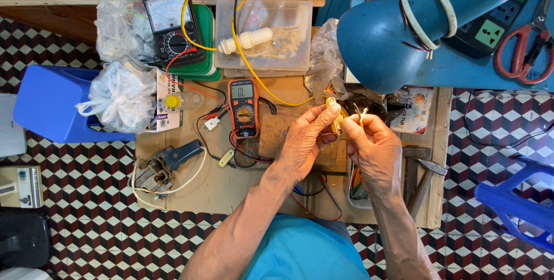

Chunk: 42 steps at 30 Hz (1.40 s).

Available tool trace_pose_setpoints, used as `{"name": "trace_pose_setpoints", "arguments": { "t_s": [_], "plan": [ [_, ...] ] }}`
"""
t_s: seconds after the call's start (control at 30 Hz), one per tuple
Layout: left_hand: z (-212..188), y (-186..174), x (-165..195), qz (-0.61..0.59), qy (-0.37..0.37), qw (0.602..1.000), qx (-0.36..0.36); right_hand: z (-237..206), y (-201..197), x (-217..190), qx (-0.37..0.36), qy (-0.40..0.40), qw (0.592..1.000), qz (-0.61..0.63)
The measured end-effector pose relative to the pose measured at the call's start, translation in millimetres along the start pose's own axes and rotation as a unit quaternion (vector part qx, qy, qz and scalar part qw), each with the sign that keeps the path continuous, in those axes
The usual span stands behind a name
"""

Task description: The person sits at a workbench repairing a lamp holder. They unscrew and open the holder with a screwdriver, strip and twist the ends of electrical wires by hand, thread the wires into the holder's terminals, and reassemble the holder's parts, tightening the connections.

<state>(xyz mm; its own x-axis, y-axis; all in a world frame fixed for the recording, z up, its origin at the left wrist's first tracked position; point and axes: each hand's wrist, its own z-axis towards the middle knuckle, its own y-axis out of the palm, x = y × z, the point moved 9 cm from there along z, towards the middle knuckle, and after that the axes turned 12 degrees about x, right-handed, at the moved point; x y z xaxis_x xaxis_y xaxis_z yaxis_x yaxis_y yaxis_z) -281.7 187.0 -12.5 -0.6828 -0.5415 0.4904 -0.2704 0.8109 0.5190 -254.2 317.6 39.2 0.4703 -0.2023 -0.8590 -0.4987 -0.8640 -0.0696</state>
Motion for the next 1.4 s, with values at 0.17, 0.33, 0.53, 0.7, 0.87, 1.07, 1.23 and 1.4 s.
{"name": "trace_pose_setpoints", "arguments": {
  "t_s": [0.17,0.33,0.53,0.7,0.87,1.07,1.23,1.4],
  "plan": [
    [0,0,-1,-0.007,0.0,1.0,-0.007,-3,0,1,0.008,-0.038,0.999,0.012],
    [-3,2,-1,-0.001,-0.001,1.0,-0.016,-5,-2,6,-0.007,-0.017,0.999,0.027],
    [-8,5,-1,-0.003,-0.007,1.0,-0.028,-7,-1,3,-0.001,-0.036,0.999,0.03],
    [-10,1,1,-0.003,-0.006,1.0,-0.018,-10,3,2,-0.019,-0.027,0.999,0.029],
    [-13,-3,3,-0.009,-0.007,1.0,-0.014,-13,3,8,0.005,-0.007,1.0,0.022],
    [-14,-12,2,-0.015,-0.007,1.0,-0.006,-15,8,11,-0.024,-0.013,0.999,0.024],
    [-14,-15,0,-0.028,-0.006,1.0,-0.01,-13,10,18,-0.016,-0.006,1.0,0.025],
    [-17,-18,-1,-0.027,-0.01,1.0,-0.008,-17,10,16,-0.018,-0.03,0.999,0.001]
  ]
}}
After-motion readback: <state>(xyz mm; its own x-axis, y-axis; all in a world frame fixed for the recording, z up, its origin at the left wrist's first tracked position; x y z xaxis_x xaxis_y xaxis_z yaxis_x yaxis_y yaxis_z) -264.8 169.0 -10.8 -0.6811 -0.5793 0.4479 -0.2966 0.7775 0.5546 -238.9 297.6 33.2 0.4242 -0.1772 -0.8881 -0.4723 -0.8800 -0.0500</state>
